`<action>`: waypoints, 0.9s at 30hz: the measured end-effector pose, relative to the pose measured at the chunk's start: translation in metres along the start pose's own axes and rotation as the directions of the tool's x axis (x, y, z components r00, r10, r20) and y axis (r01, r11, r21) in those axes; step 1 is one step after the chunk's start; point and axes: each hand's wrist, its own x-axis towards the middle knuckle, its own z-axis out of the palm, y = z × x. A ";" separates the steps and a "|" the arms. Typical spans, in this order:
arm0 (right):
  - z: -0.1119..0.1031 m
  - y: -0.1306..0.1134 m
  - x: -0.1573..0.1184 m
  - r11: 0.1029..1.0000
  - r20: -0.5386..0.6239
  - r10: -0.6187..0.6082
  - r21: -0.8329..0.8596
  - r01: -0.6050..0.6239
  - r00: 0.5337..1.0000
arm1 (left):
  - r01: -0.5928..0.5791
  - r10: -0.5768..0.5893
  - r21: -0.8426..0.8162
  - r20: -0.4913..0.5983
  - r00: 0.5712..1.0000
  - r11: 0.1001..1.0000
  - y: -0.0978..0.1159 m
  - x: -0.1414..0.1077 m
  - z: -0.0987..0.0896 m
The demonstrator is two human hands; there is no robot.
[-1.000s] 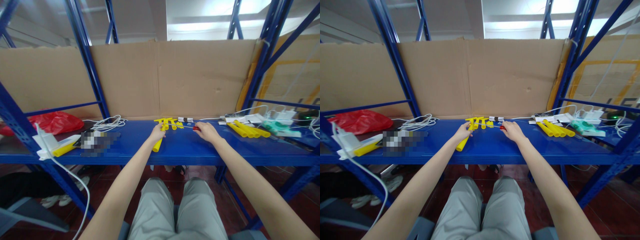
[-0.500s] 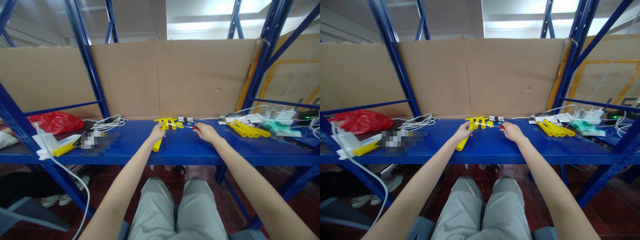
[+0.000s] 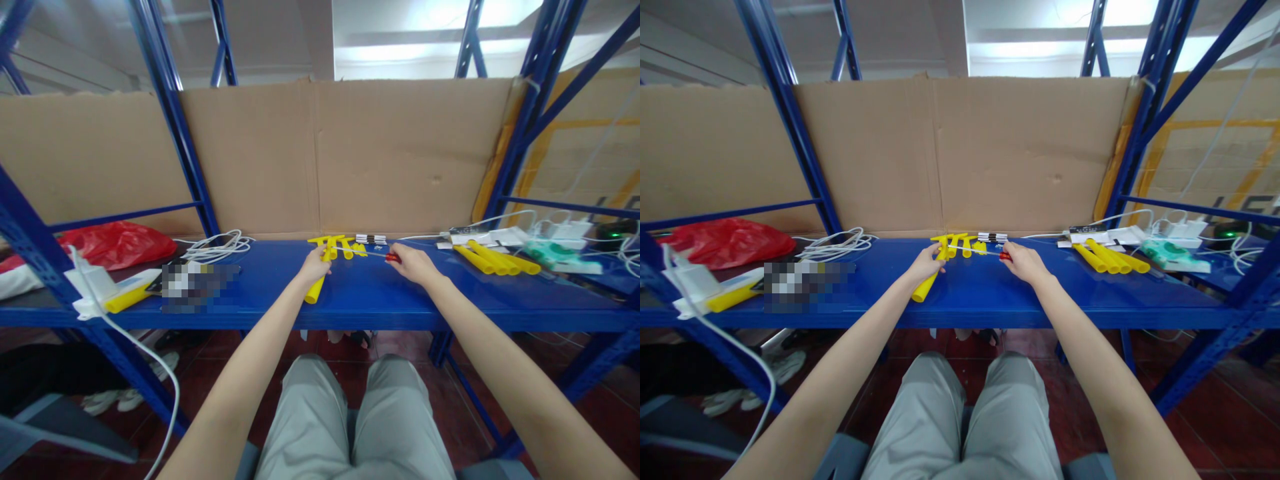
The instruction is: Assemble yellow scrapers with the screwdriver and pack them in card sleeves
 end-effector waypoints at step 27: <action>0.002 0.000 0.004 1.000 0.078 -0.023 -0.014 0.024 0.997 | -0.013 0.013 0.000 -0.010 1.000 1.000 -0.003 0.002 0.000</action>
